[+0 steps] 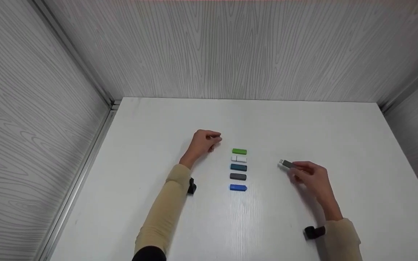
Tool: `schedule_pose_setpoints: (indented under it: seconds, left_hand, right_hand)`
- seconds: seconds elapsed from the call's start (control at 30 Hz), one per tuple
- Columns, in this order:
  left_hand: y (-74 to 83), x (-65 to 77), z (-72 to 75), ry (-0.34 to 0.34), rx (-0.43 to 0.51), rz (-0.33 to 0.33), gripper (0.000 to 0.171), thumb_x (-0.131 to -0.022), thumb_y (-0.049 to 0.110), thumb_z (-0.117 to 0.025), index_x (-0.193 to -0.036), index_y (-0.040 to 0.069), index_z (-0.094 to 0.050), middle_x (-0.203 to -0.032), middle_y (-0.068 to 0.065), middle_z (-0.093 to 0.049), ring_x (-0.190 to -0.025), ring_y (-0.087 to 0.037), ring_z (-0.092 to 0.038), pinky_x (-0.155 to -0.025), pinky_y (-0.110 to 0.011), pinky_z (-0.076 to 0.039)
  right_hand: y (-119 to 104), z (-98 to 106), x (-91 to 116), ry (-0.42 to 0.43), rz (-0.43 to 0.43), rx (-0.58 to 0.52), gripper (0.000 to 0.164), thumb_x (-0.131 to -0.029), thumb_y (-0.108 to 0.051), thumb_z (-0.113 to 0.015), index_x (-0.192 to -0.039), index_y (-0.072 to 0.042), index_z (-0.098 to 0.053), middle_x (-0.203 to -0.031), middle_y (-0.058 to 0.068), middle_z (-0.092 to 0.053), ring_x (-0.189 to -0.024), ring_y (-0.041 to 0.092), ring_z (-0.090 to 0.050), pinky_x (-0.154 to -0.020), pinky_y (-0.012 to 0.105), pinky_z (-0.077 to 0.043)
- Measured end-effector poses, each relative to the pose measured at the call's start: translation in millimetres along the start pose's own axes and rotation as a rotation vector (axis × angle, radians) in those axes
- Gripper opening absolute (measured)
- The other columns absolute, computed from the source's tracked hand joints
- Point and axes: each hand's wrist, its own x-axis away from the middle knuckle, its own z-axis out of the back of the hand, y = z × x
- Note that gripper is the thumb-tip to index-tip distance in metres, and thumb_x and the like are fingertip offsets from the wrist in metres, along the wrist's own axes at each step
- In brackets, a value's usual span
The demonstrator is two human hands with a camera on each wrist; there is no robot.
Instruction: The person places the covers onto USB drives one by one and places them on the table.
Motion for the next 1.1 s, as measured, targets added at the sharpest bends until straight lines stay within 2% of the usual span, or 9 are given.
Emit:
schedule_pose_setpoints:
  seconds: [0.13,0.27,0.4,0.53,0.77,0.9,1.1]
  left_hand:
    - [1.5,3.4,-1.2,-0.003,-0.067,-0.034,0.033,-0.102,0.019,-0.071,-0.133,0.007,-0.073,-0.107,-0.007,-0.075,-0.065,-0.010,-0.057,-0.060,-0.022,-0.049]
    - [2.5,7.1,-1.4,0.005,-0.082,-0.047,0.034,-0.102,0.015,-0.071,-0.135,0.008,-0.072,-0.113,-0.007,-0.075,-0.064,-0.010,-0.057,-0.058,-0.021,-0.048]
    - [5.0,12.5,-3.0,0.004,-0.073,-0.039,0.034,-0.100,0.014,-0.073,-0.133,0.007,-0.073,-0.112,-0.007,-0.076,-0.066,-0.012,-0.059,-0.059,-0.021,-0.049]
    - [7.4,18.7,-6.1,-0.012,-0.061,-0.027,0.034,-0.099,0.016,-0.075,-0.132,0.008,-0.074,-0.113,-0.006,-0.076,-0.068,-0.014,-0.060,-0.060,-0.021,-0.050]
    - [8.6,27.5,-11.7,-0.044,-0.053,-0.052,0.034,-0.098,0.014,-0.075,-0.132,0.009,-0.072,-0.114,-0.006,-0.074,-0.065,-0.015,-0.059,-0.057,-0.023,-0.050]
    - [10.4,31.4,-13.6,-0.052,-0.052,-0.056,0.030,-0.098,0.016,-0.075,-0.128,0.011,-0.072,-0.112,-0.005,-0.074,-0.065,-0.016,-0.060,-0.058,-0.024,-0.051]
    - [16.0,35.3,-15.1,-0.091,-0.046,-0.076,0.030,-0.096,0.020,-0.078,-0.123,0.007,-0.074,-0.107,-0.006,-0.075,-0.064,-0.017,-0.060,-0.057,-0.023,-0.049]
  right_hand:
    - [-3.9,-4.5,0.1,-0.007,0.026,-0.016,0.043,-0.100,-0.025,-0.075,-0.134,-0.001,-0.068,-0.113,0.010,-0.077,-0.085,0.007,-0.073,-0.078,0.022,-0.061]
    - [-8.2,-8.6,0.3,-0.014,0.051,-0.029,0.040,-0.099,-0.026,-0.075,-0.131,-0.002,-0.070,-0.108,0.007,-0.076,-0.084,0.009,-0.073,-0.078,0.024,-0.062]
    - [-12.5,-12.1,-1.4,-0.029,0.039,-0.005,0.040,-0.099,-0.028,-0.076,-0.130,-0.004,-0.071,-0.107,0.007,-0.076,-0.083,0.009,-0.073,-0.078,0.024,-0.062]
    - [-16.5,-16.0,-4.3,-0.046,0.036,0.009,0.040,-0.098,-0.027,-0.076,-0.130,-0.005,-0.071,-0.110,0.013,-0.076,-0.082,0.010,-0.073,-0.078,0.023,-0.061]
    - [-22.3,-23.0,-7.1,-0.077,0.044,0.003,0.040,-0.099,-0.026,-0.075,-0.133,-0.004,-0.071,-0.115,0.020,-0.074,-0.082,0.010,-0.073,-0.076,0.023,-0.061]
    - [-24.3,-27.6,-8.2,-0.085,0.046,-0.006,0.040,-0.099,-0.025,-0.076,-0.133,-0.005,-0.071,-0.115,0.019,-0.075,-0.081,0.010,-0.073,-0.077,0.023,-0.061]
    - [-26.0,-34.3,-8.3,-0.101,0.074,-0.014,0.040,-0.098,-0.026,-0.077,-0.131,-0.004,-0.071,-0.114,0.020,-0.075,-0.083,0.013,-0.074,-0.079,0.024,-0.062]
